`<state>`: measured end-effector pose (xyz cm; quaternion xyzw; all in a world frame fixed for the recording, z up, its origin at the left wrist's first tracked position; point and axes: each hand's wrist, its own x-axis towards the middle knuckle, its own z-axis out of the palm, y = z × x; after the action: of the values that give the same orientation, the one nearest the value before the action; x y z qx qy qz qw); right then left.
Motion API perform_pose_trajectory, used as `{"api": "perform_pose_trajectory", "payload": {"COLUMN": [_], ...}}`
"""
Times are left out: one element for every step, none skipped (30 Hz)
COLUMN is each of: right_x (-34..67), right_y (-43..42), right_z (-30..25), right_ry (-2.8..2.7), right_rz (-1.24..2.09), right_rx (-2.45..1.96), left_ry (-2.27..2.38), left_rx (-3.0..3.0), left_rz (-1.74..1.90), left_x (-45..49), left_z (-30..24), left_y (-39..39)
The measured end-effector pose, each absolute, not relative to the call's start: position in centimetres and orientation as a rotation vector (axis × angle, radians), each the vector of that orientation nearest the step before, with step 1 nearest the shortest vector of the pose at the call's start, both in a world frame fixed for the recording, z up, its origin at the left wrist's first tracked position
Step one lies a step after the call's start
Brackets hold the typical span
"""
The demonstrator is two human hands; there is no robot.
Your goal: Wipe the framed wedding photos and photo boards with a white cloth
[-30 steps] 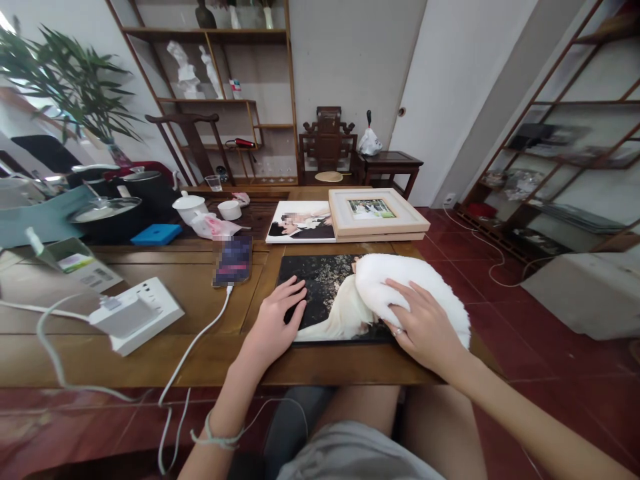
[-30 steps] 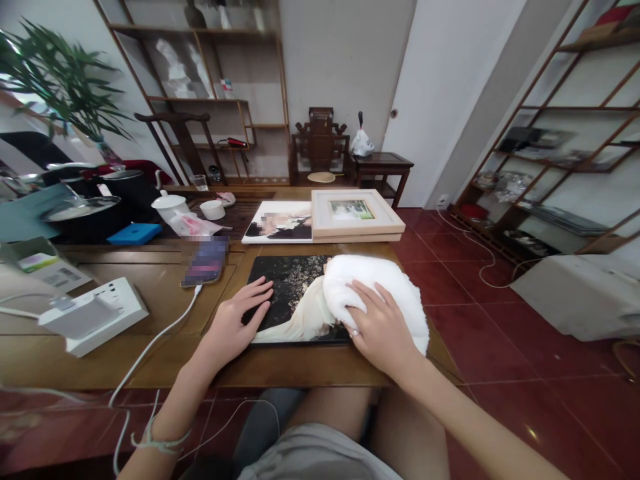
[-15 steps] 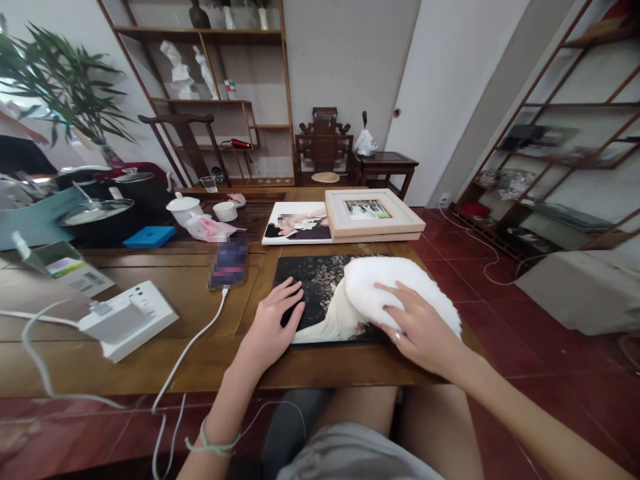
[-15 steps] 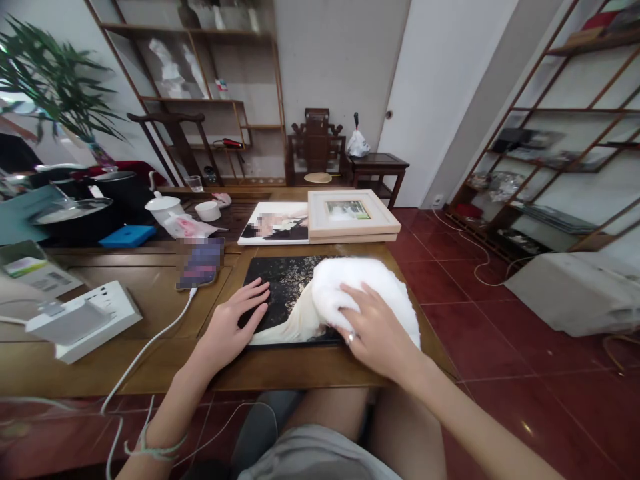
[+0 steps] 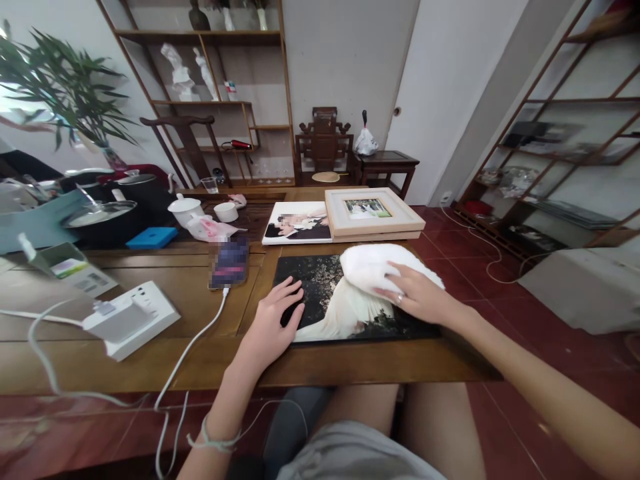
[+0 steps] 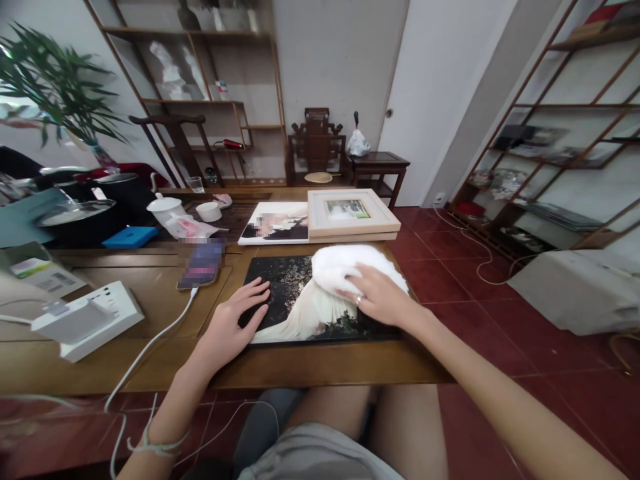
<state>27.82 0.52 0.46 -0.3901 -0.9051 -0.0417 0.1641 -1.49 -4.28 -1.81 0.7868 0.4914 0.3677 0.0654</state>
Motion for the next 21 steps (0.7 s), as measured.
{"api": "perform_pose_trajectory", "payload": {"right_x": [27.7,27.5,27.4,27.2,27.1,27.0,27.0,27.1,27.1,27.2,27.2,27.2,27.1,26.9,26.7,26.5,26.2,26.0,25.8,25.6,25.4], "right_y": [1.8,2.9,3.7,4.2,4.4,4.4,3.9,3.2,2.3,1.0,-0.4,-2.0,-3.7,-5.4,-6.9,-8.3,-9.4,-10.1,-10.5,-10.4,-9.9], "right_z": [0.5,0.5,0.5,0.5,0.4,0.4,0.3,0.2,0.1,0.1,0.0,0.1,0.1,0.1,0.1,0.1,0.1,0.1,0.1,0.1,0.1], "right_ry": [-2.576,-2.568,-2.557,-2.545,-2.535,-2.526,-2.524,-2.526,-2.528,-2.533,-2.539,-2.543,-2.553,-2.558,-2.562,-2.564,-2.574,-2.582,-2.591,-2.602,-2.606], "right_rz": [-0.105,-0.091,-0.081,-0.079,-0.085,-0.096,-0.105,-0.109,-0.108,-0.104,-0.095,-0.086,-0.075,-0.068,-0.068,-0.065,-0.05,-0.039,-0.027,-0.017,-0.014], "right_rx": [-1.124,-1.139,-1.157,-1.172,-1.186,-1.192,-1.189,-1.175,-1.153,-1.127,-1.102,-1.08,-1.062,-1.042,-0.999,-0.928,-0.873,-0.823,-0.789,-0.773,-0.769], "left_ry": [1.483,1.484,1.485,1.487,1.489,1.492,1.497,1.5,1.501,1.501,1.501,1.501,1.502,1.505,1.508,1.51,1.511,1.511,1.511,1.511,1.51], "left_rx": [2.375,2.376,2.375,2.374,2.372,2.369,2.366,2.363,2.361,2.358,2.357,2.356,2.357,2.359,2.362,2.365,2.37,2.374,2.377,2.38,2.381], "left_rz": [1.109,1.107,1.103,1.1,1.098,1.098,1.099,1.102,1.108,1.114,1.121,1.125,1.125,1.123,1.12,1.116,1.112,1.108,1.107,1.105,1.104], "left_x": [-1.5,-1.5,-1.5,-1.5,-1.5,-1.5,-1.5,-1.5,-1.5,-1.5,-1.4,-1.4,-1.4,-1.4,-1.4,-1.4,-1.4,-1.4,-1.4,-1.5,-1.5], "left_z": [-1.8,-1.8,-1.9,-1.9,-1.9,-1.9,-1.9,-1.9,-1.9,-1.9,-1.9,-1.9,-1.9,-2.0,-2.0,-2.1,-2.1,-2.2,-2.2,-2.2,-2.1], "left_y": [-4.3,-4.3,-4.3,-4.3,-4.3,-4.3,-4.3,-4.3,-4.3,-4.3,-4.3,-4.3,-4.2,-4.2,-4.2,-4.1,-4.1,-4.1,-4.1,-4.1,-4.1]}}
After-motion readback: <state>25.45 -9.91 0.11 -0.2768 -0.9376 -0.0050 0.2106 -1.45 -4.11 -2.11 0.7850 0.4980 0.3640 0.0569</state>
